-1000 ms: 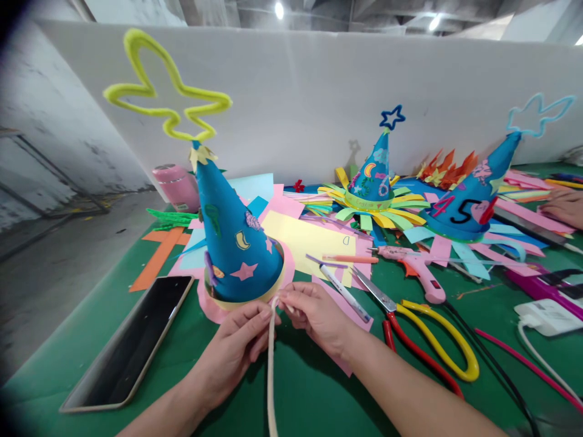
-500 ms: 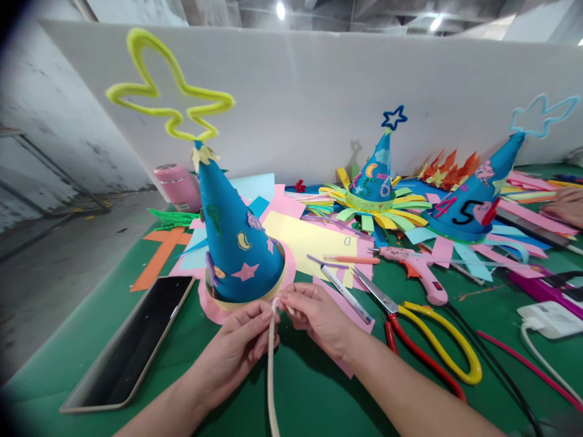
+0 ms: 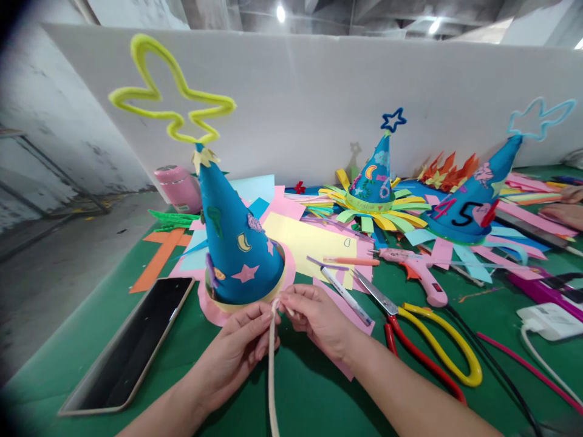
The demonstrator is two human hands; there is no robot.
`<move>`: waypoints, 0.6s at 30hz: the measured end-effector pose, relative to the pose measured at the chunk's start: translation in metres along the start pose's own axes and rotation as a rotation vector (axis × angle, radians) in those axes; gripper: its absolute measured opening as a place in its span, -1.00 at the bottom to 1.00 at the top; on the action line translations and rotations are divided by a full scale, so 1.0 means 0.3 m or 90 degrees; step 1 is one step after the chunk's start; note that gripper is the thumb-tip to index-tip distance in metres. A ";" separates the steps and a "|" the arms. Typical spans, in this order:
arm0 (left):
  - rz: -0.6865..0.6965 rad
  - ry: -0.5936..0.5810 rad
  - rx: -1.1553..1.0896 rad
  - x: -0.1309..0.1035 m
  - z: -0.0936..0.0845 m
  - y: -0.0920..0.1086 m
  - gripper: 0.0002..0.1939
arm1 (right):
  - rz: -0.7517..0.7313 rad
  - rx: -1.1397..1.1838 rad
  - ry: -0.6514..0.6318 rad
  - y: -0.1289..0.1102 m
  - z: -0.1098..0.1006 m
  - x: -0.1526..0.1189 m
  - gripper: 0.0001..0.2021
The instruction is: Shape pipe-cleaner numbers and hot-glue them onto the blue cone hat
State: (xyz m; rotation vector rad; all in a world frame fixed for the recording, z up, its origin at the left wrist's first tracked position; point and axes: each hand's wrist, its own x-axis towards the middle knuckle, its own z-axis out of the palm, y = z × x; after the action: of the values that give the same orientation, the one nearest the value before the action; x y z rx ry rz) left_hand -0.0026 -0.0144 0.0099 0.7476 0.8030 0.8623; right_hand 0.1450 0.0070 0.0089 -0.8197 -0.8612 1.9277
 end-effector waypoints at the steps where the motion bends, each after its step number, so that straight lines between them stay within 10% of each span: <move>1: 0.002 0.001 0.000 0.001 -0.001 0.000 -0.82 | -0.001 -0.001 0.001 0.000 0.000 0.000 -0.83; 18: 0.009 -0.012 0.065 -0.002 0.000 0.004 -0.81 | -0.014 -0.007 -0.004 -0.005 0.007 0.001 -0.83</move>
State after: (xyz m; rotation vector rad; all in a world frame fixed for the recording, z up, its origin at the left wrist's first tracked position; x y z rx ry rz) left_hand -0.0031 -0.0144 0.0111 0.8512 0.8306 0.8299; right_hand 0.1440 0.0072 0.0114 -0.8087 -0.8816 1.9091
